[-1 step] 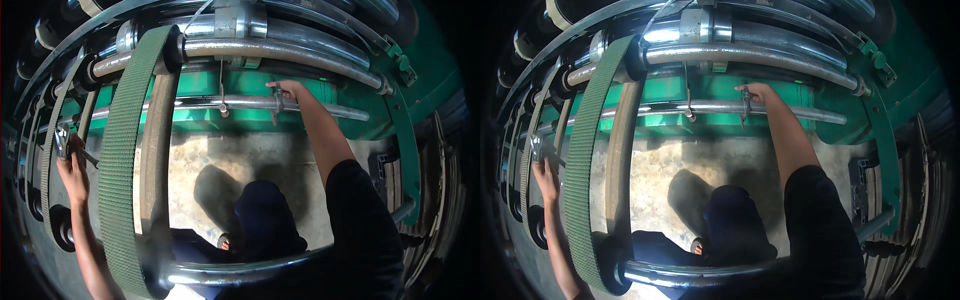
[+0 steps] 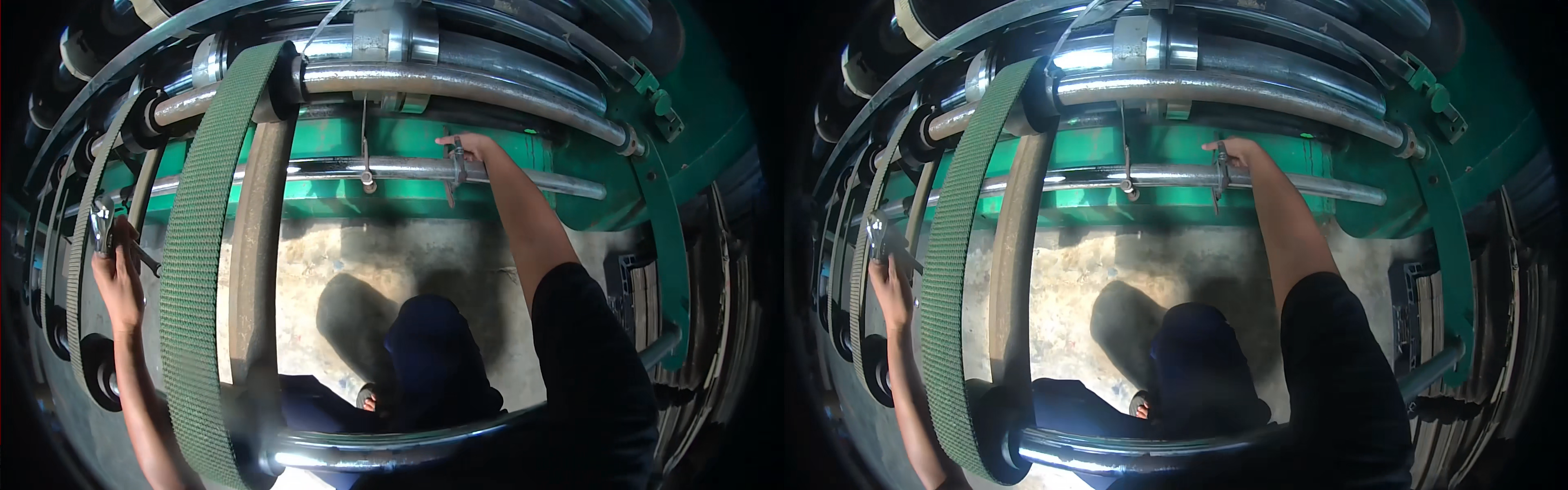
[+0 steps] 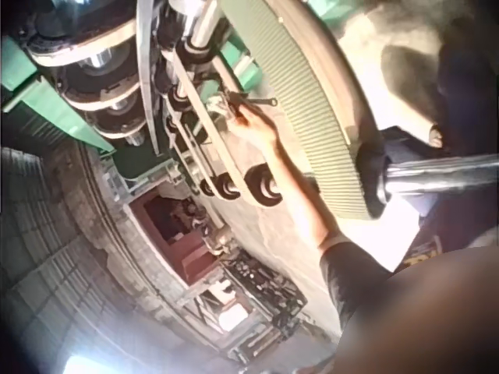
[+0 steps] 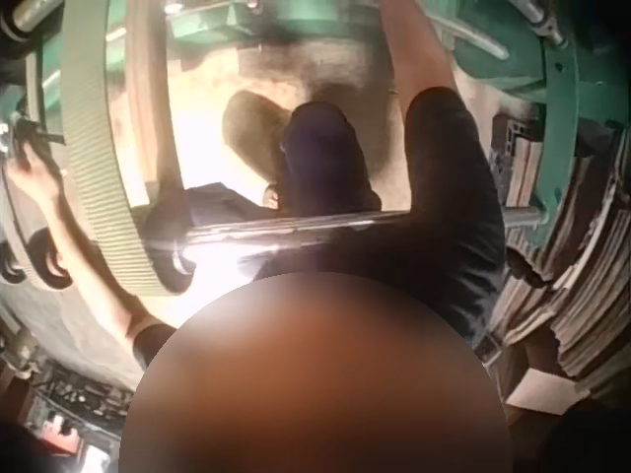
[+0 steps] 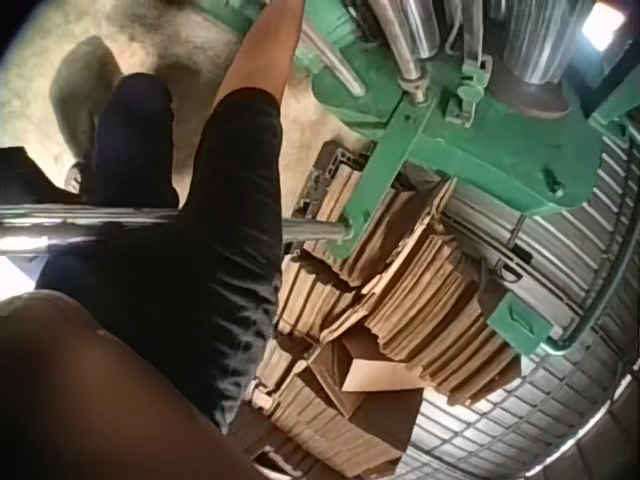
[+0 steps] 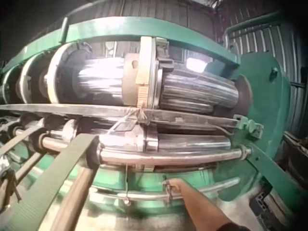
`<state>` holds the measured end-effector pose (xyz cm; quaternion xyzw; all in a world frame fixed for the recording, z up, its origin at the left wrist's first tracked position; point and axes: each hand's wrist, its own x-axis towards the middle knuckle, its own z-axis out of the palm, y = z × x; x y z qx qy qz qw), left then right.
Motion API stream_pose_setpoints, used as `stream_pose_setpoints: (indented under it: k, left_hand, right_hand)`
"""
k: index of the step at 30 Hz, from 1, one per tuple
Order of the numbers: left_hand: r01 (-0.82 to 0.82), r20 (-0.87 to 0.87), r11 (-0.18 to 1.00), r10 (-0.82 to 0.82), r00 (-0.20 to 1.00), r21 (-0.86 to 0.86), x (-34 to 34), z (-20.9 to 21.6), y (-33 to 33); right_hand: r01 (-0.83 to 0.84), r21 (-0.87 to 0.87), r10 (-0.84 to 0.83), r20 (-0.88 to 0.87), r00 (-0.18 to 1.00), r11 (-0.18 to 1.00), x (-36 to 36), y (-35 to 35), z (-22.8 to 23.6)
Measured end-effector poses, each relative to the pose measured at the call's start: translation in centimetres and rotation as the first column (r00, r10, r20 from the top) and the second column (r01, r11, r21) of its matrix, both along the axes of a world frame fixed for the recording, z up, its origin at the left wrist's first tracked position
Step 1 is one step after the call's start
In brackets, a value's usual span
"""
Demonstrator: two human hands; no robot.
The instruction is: The person uses a wrench to tighten bolts on a green industrial machine, focusing on the roller assembly. They then move to the lower section of the machine to adjust a green belt and secure a metal rod with a clamp.
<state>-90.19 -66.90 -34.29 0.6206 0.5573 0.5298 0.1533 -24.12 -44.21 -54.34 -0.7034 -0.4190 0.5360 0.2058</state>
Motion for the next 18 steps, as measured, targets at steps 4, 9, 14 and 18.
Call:
stream_pose_setpoints:
  k: [4, 9, 14, 18]
  left_hand:
    - [-0.038, -0.052, 0.990, 0.031, 0.998, -0.138, -1.2, 0.0, 0.8]
    - [-0.159, -0.186, 0.971, 0.125, 0.975, -0.181, -2.3, -0.7, 1.2]
    - [-0.118, -0.061, 0.984, 0.111, 0.992, -0.136, -0.1, -0.9, 0.9]
    - [-0.048, -0.158, 0.943, -0.004, 0.987, -0.329, -2.0, 0.3, 1.0]
  right_hand:
    - [-0.045, 0.088, 0.054, -0.100, 0.994, 0.995, 1.9, 0.3, -2.8]
    - [0.221, 0.303, -0.192, -0.122, 0.974, 0.927, 1.4, 1.1, -3.3]
    - [0.383, 0.458, -0.303, -0.241, 0.922, 0.802, 0.2, -0.5, -0.6]
    - [0.389, 0.458, -0.388, -0.102, 0.916, 0.799, -0.3, 0.2, -0.4]
